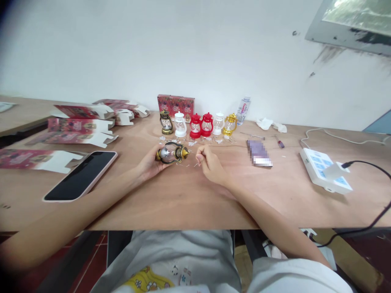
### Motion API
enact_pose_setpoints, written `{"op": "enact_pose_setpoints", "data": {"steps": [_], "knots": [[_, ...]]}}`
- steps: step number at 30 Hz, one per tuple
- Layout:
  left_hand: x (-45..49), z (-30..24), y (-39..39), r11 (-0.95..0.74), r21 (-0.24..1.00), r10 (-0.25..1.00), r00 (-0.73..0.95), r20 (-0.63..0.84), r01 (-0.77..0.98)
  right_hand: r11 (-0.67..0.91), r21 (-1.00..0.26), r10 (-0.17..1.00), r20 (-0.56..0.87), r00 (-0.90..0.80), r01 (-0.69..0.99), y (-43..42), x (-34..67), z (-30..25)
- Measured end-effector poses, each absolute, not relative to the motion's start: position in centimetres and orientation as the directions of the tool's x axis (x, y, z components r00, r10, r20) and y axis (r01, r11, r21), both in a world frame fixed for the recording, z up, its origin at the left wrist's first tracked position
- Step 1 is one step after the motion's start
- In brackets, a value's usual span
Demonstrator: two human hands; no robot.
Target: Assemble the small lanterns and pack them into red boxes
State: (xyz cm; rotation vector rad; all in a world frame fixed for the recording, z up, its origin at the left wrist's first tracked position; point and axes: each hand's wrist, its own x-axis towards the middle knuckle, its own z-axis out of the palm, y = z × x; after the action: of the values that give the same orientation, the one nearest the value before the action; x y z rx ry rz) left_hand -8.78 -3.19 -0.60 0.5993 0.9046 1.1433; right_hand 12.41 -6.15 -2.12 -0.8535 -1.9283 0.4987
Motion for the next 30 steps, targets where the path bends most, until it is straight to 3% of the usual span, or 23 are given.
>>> {"op": "enact_pose_setpoints", "data": {"steps": [14,24,30], "knots": [[-8.61,-0.49,-3.47,0.334,0.814,0.943,0.158,-0.294,-0.476,0.658,-0.634,0.751,0.588,-0.300,0.406,-6.10,12.35,-2.01],[-8.66,0.25,-3.78,0.327,0.823,0.942,0.235,-0.241,-0.465,0.662,-0.670,0.747,0.551,-0.373,0.335,-6.83,11.46,-1.57],[-8.86,0.25,-4.01,0.195,0.905,0.970,0.213,-0.120,-0.378,0.654,-0.646,0.756,0.566,-0.329,0.393,-6.44,11.94,-1.75]]}}
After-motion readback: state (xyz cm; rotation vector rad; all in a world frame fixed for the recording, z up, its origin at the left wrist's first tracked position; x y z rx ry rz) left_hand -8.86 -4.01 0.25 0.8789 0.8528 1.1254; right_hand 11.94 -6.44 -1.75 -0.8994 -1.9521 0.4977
